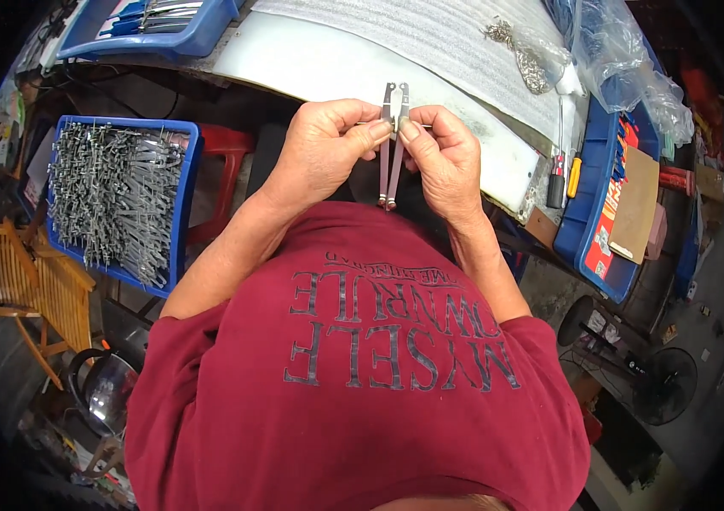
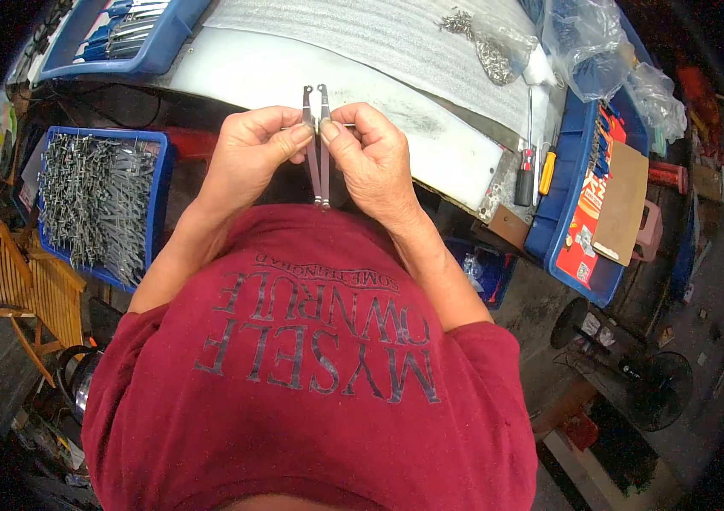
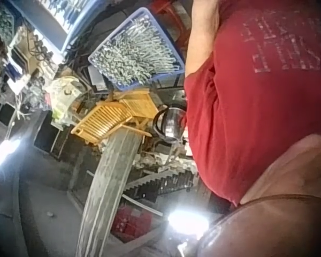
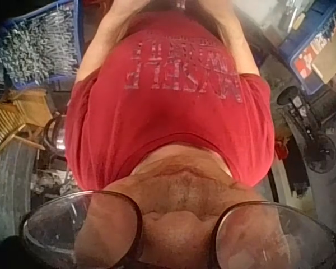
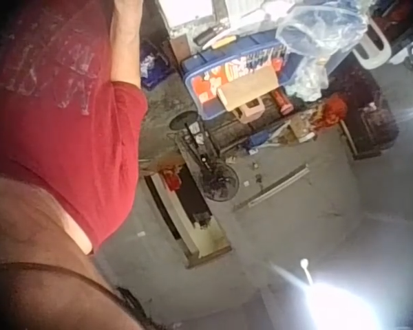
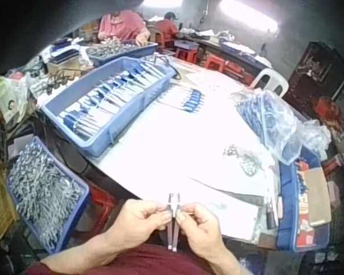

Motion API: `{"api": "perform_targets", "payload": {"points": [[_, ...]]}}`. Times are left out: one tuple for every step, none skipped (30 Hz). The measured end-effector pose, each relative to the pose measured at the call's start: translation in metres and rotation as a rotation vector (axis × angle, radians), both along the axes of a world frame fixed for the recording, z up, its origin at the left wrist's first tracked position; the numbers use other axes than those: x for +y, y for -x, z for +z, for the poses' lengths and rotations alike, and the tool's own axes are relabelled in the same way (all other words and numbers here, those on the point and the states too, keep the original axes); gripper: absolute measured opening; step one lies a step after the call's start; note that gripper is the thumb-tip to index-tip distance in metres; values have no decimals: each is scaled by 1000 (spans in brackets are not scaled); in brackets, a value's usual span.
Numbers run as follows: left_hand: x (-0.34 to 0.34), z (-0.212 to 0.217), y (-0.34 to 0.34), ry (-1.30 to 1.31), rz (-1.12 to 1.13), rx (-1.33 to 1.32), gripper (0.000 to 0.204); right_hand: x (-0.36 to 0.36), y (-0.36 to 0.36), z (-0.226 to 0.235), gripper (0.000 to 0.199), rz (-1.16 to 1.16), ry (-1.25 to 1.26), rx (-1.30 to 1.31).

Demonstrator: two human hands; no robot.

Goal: Manual assembly of small metal pins into plastic handles at a factory workstation.

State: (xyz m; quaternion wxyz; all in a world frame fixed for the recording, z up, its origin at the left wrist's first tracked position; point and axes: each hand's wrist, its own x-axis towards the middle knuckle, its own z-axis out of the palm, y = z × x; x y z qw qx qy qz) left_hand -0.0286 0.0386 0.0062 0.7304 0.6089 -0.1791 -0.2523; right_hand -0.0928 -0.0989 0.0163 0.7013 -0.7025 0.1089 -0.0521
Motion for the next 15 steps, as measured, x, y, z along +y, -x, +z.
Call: {"api": "perform_targets", "payload": {"points": [[0, 0, 0, 15, -6, 37, 12, 0, 0, 0, 15, 2, 1, -2], [-1, 1, 0, 16, -4, 35, 12, -1, 0, 0, 15, -5, -10, 11], [-1, 3, 1, 46, 2, 87, 12, -2, 1, 0, 14, -11, -21, 24], [-2, 4, 1, 76, 6, 138, 12, -2, 1, -1, 14, -10, -20, 22], [-2, 4, 1, 77, 7, 137, 12, -2, 1, -1, 14, -6, -36, 12], [-2, 3, 2, 80, 21, 180, 12, -2, 1, -1, 13, -1, -52, 2], [-1, 3, 3, 83, 36, 224, 12, -2, 1, -1, 13, 1, -52, 2], [-1, 3, 3, 83, 37, 223, 12, -1, 2, -1, 13, 3, -28, 0], [-2, 3, 4, 63, 57, 172, 12, -1, 2, -1, 13, 5, -4, -2], [-2, 2, 4, 42, 77, 121, 11, 0, 1, -1, 13, 6, -4, -1], [-2, 2, 4, 41, 77, 122, 11, 1, 1, 0, 12, -8, -16, -8], [-2, 2, 5, 16, 78, 74, 11, 2, 1, 1, 12, -23, -27, -15], [-2, 2, 5, -10, 79, 26, 10, 2, 1, 2, 12, -22, -27, -15], [-2, 2, 4, -10, 79, 26, 10, 2, 2, 3, 12, -16, -13, -18], [-2, 2, 4, -14, 73, 15, 10, 1, 2, 3, 12, -9, 1, -20]]}}
